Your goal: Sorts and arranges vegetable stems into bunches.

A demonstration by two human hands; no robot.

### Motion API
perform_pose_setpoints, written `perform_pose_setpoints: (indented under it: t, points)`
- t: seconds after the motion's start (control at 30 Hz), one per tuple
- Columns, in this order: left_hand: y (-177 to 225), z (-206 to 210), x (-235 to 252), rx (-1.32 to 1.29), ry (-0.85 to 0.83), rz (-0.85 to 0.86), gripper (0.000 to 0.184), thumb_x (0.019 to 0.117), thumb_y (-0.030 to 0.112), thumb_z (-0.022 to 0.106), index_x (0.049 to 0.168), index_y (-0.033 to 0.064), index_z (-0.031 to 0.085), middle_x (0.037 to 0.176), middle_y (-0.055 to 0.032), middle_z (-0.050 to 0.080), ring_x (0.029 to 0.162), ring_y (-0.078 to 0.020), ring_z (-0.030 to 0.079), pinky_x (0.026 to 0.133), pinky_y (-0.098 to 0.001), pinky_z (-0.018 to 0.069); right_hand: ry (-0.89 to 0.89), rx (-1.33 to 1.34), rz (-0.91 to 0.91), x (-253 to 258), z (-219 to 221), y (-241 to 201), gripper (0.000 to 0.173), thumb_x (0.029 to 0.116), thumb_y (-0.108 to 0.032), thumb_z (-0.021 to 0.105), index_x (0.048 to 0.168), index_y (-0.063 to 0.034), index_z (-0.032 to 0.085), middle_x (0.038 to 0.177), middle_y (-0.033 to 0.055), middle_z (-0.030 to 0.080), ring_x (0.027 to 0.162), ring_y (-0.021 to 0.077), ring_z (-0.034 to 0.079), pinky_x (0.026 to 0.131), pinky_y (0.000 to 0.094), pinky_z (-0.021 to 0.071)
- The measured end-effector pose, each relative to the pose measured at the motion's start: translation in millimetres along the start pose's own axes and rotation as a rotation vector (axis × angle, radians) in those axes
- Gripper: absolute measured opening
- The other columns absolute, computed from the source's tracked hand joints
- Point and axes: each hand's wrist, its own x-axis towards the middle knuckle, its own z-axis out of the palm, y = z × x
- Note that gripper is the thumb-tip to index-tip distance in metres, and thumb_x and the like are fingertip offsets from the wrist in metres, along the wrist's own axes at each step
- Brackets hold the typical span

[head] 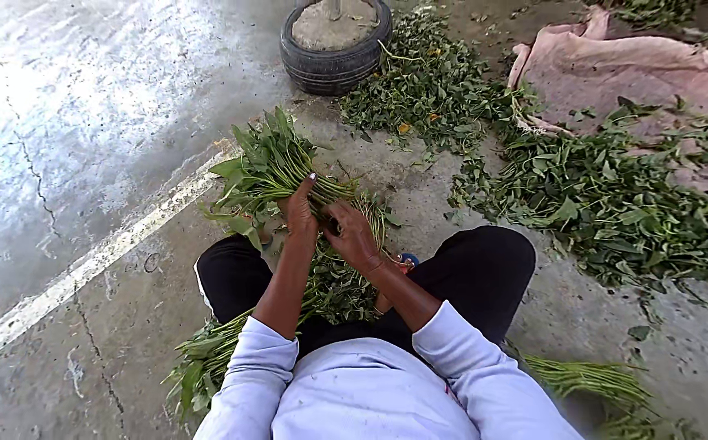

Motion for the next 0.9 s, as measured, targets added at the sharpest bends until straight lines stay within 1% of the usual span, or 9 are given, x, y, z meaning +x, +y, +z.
perform_pose_setpoints:
  t: [0.13,0.2,0.27,0.33,0.4,0.57,0.73,0.8,0.9]
  points:
    - [4.5,2.6,-12.1,-0.069,-0.001,0.014,0.063,0.0858,-0.006,0.075,0.141,-0.0008,0.045,0.119,-0.0204,0.067,0.106,-0.0289,0.069,0.093,-0.0457,0.0592,0.088,-0.228,-0.128,-5.3,4.4,13.7,0.008,0.0938,-0.011,0.071,0.099,-0.0057,0.073,0.098,0.0144,0.071,0.095,0.0343,0.067,0.080,0.0518,0.0511]
    - [7.6,6.5,-17.0,-0.070,0.004,0.024,0.058,0.0861,-0.006,0.075,0.137,-0.0016,0.048,0.115,-0.0196,0.068,0.103,-0.0276,0.070,0.091,-0.0441,0.0599,0.088,-0.301,-0.153,-2.8,-2.7,8.5,0.012,0.0877,-0.012,0.077,0.099,-0.0080,0.074,0.110,0.0156,0.069,0.112,0.0385,0.062,0.089,0.0566,0.0475]
    - [9.4,9.3,-20.9,-0.073,-0.009,0.048,0.057,0.0858,-0.007,0.075,0.136,-0.0027,0.049,0.115,-0.0191,0.068,0.103,-0.0265,0.070,0.092,-0.0426,0.0595,-0.002,-0.301,-0.066,-0.6,-13.9,-4.2,0.057,0.0758,-0.013,0.087,0.128,-0.0075,0.066,0.144,0.0217,0.055,0.141,0.0456,0.043,0.109,0.0663,0.0374]
    - [10.5,13.7,-26.3,-0.069,-0.028,0.057,0.059,0.0857,-0.007,0.074,0.137,-0.0021,0.048,0.119,-0.0179,0.066,0.107,-0.0249,0.068,0.094,-0.0416,0.0583,-0.091,-0.249,0.045,6.0,-19.0,-7.0,0.108,0.0688,-0.013,0.093,0.160,-0.0086,0.035,0.166,0.0235,0.027,0.155,0.0467,0.020,0.120,0.0701,0.0210]
    - [10.4,19.4,-33.4,-0.085,-0.039,0.067,0.059,0.0854,-0.008,0.074,0.137,-0.0026,0.048,0.120,-0.0186,0.066,0.108,-0.0254,0.068,0.095,-0.0424,0.0581,-0.048,-0.221,0.073,11.7,-9.8,5.6,0.122,0.0666,-0.015,0.094,0.164,-0.0047,0.020,0.168,0.0251,0.021,0.156,0.0445,0.018,0.124,0.0667,0.0171]
    - [8.5,30.7,-42.3,-0.169,-0.019,-0.139,0.042,0.0938,0.004,0.069,0.132,-0.0033,0.055,0.115,-0.0170,0.069,0.105,-0.0241,0.068,0.094,-0.0409,0.0570,0.267,-0.242,-0.044,20.6,19.7,43.2,0.087,0.0822,-0.010,0.074,0.156,0.0077,0.032,0.162,0.0297,0.033,0.152,0.0447,0.030,0.123,0.0643,0.0220]
    - [13.0,36.8,-48.0,-0.348,-0.018,-0.337,0.029,0.1012,0.011,0.059,0.129,0.0024,0.055,0.113,-0.0133,0.066,0.102,-0.0222,0.067,0.093,-0.0407,0.0565,0.284,-0.397,-0.092,29.6,-1.0,63.2,0.079,0.0763,-0.001,0.078,0.148,0.0067,0.046,0.149,0.0262,0.052,0.144,0.0447,0.044,0.121,0.0657,0.0250]
    - [10.0,38.4,-50.2,-0.367,0.005,-0.375,0.031,0.1002,0.011,0.061,0.130,0.0030,0.054,0.114,-0.0137,0.066,0.103,-0.0224,0.066,0.093,-0.0409,0.0562,0.257,-0.449,-0.083,24.1,-6.2,64.0,0.064,0.0809,0.002,0.074,0.142,0.0047,0.054,0.127,0.0272,0.066,0.123,0.0455,0.062,0.112,0.0636,0.0398]
    - [-1.0,35.8,-54.2,-0.344,-0.005,-0.322,0.036,0.0986,0.008,0.064,0.133,-0.0001,0.054,0.120,-0.0150,0.065,0.109,-0.0230,0.064,0.098,-0.0403,0.0539,0.125,-0.419,-0.067,20.3,-16.8,67.2,0.050,0.0826,0.005,0.072,0.131,0.0076,0.058,0.112,0.0304,0.066,0.108,0.0474,0.066,0.092,0.0600,0.0529]
